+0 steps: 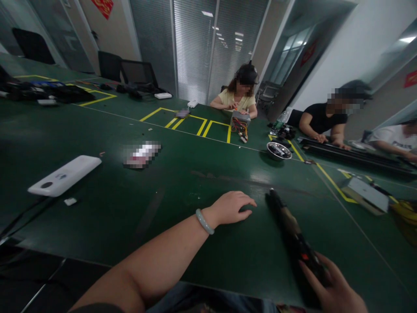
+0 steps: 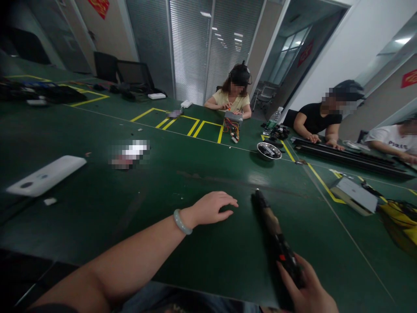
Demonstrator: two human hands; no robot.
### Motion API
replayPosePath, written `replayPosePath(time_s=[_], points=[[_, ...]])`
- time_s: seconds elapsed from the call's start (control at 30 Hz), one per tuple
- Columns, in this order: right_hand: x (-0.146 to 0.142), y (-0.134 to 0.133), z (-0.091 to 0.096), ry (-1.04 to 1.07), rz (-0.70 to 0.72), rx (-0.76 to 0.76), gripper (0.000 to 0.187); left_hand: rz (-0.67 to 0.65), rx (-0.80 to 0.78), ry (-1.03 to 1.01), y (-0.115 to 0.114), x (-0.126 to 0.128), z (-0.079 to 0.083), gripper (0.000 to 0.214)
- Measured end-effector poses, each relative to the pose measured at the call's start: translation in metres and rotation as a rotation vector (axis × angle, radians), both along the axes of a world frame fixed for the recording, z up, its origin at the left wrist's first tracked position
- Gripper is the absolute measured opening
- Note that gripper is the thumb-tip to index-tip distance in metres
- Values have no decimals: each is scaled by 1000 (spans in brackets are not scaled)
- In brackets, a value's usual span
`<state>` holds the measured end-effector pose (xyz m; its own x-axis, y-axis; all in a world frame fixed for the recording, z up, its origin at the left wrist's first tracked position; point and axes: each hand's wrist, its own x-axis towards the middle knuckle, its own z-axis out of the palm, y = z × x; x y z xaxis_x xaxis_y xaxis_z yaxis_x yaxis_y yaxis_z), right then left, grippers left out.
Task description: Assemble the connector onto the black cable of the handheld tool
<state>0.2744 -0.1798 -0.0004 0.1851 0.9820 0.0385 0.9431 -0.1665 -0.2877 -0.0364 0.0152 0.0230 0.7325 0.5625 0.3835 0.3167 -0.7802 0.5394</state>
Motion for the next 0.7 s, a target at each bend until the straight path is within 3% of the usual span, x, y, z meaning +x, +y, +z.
replayPosePath(time_s=[0.1,0.17,0.23,0.43,0.7], points=[[-56,18,5,83,55,-55,46,0,114,-39,-5,1,5,33],[-85,34,10,142,173,-146,49,-15,150,-10,-7,-1,7,31],[-104,53,18,142,276,-142,48,13,151,47,-7,-4,9,30],[-121,119,37,36,346,-41,53,173,143,176,2,-14,8,36],[-140,172,33,27,426,-14,54,263,114,224,14,-25,0,59]])
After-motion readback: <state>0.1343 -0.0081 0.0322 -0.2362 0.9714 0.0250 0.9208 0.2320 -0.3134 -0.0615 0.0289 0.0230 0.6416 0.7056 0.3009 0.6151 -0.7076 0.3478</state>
